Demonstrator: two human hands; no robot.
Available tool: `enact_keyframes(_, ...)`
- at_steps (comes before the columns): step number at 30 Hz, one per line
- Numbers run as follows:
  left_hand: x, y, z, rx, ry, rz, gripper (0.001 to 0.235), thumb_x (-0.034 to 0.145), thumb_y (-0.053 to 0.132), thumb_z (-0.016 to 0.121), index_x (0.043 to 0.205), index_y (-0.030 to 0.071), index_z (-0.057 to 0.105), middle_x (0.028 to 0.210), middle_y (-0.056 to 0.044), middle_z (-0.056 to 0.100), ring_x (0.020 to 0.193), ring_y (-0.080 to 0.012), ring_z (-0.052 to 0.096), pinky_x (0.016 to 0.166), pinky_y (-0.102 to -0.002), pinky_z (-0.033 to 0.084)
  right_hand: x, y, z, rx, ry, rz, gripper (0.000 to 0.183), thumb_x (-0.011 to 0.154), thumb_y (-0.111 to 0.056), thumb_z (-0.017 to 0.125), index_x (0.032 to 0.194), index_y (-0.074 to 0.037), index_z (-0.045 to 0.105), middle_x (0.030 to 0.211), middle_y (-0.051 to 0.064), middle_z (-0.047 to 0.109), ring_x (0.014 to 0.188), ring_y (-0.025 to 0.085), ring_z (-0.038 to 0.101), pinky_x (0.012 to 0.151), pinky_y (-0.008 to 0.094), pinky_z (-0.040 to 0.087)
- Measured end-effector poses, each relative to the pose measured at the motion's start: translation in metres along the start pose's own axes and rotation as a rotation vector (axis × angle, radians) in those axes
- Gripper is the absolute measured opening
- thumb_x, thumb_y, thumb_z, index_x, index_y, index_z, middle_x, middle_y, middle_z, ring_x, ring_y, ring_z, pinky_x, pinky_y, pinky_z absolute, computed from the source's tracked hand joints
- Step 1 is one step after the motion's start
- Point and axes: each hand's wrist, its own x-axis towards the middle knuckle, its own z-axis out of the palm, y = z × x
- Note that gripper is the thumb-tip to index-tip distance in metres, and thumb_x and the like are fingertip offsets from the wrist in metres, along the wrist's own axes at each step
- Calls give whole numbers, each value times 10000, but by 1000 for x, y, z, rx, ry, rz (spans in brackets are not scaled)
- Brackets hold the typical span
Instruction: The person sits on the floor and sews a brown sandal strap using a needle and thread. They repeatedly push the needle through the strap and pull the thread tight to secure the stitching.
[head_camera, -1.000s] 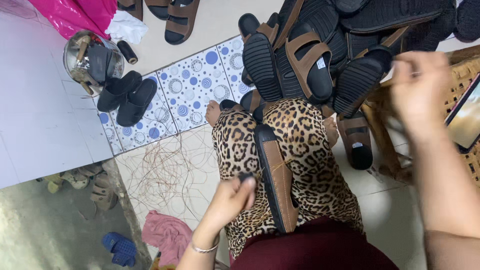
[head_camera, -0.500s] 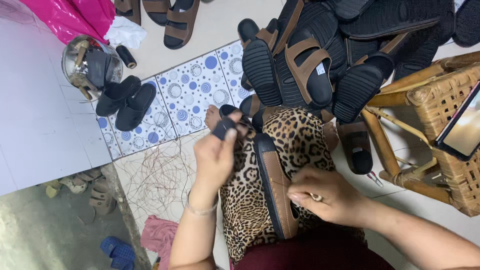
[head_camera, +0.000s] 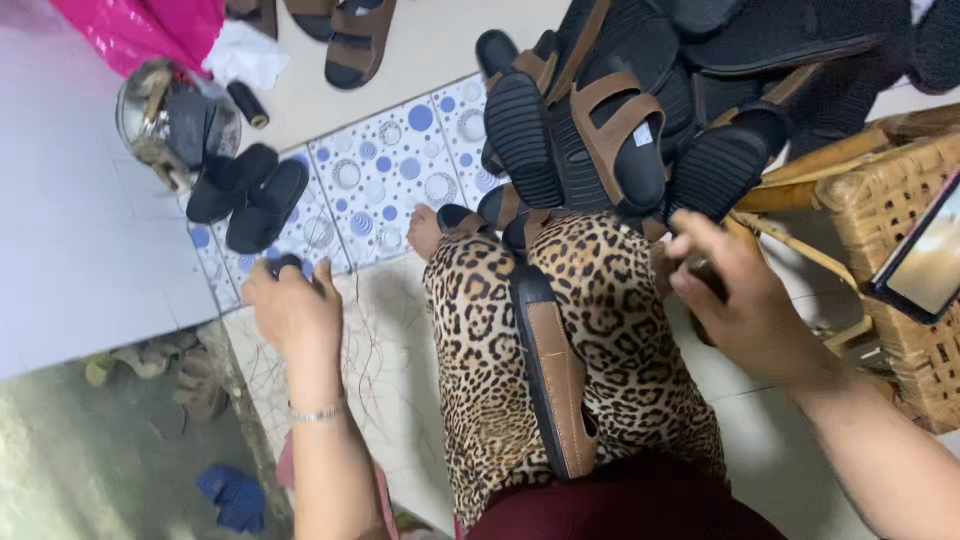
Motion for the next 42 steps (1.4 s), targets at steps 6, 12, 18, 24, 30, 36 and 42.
enact_keyframes(6, -140, 87, -96, -1177, -528, 390, 669, 790, 219, 833, 1346, 81, 487, 1068, -51, 696, 631, -59, 612, 577, -179, 553, -23, -14, 34, -363, -499, -487, 558, 934, -129, 653, 1472, -227, 542, 1127, 97, 589, 652, 202, 623, 372, 339, 489)
enact_keyframes(12, -143, 95, -84, -784, -618, 891, 1047, 838, 277, 816, 1595, -1, 149, 1643, -313, 218, 798, -333, 751, 733, -440, 618, -11, -43, 33, -335, -545, -338, 418, 1027, -218, 479, 1410, -239, 646, 1138, 92, 664, 827, 365, 717, 649, 419, 620)
enact_keyframes(18, -143, 96, -75, -792, -587, 903, 1056, 814, 343, 830, 1595, 26, 193, 1634, -291, 270, 766, -307, 747, 705, -438, 618, -12, -42, 35, -441, -619, -301, 438, 1019, -246, 504, 1448, -291, 582, 1183, 71, 657, 919, 309, 732, 655, 382, 616)
enact_keyframes(24, -148, 101, -50, -791, -348, 940, 1049, 728, 436, 854, 1545, 8, 353, 1578, -274, 396, 1136, -456, 653, 891, -511, 604, -2, -69, 49, -515, -748, -141, 464, 1051, -207, 410, 1507, -260, 472, 1177, -21, 620, 942, 149, 675, 808, 269, 502)
enact_keyframes(30, -154, 98, -26, -838, -163, 901, 1088, 648, 549, 816, 1527, 49, 414, 1500, -229, 531, 772, -286, 747, 681, -430, 635, 16, -66, 63, -618, -843, -180, 312, 1074, -527, 261, 1163, -310, 467, 702, -176, 491, 521, 97, 568, 537, 295, 422)
enact_keyframes(36, -157, 68, -4, -1378, -413, 706, 156, 811, 171, 840, 896, 53, 785, 943, -99, 774, 804, -237, 747, 724, -339, 618, 4, -43, 48, -327, -487, -452, 438, 1039, -429, 437, 1376, -175, 555, 781, 68, 713, 529, 197, 727, 519, 273, 583)
enact_keyframes(42, -165, 95, -33, -1247, -455, 576, 145, 920, 43, 690, 1025, -57, 700, 770, -131, 676, 621, -228, 642, 537, -352, 607, -5, -28, 52, -332, -315, -540, 440, 1013, -413, 523, 1398, -206, 575, 845, 37, 743, 631, 205, 759, 528, 292, 587)
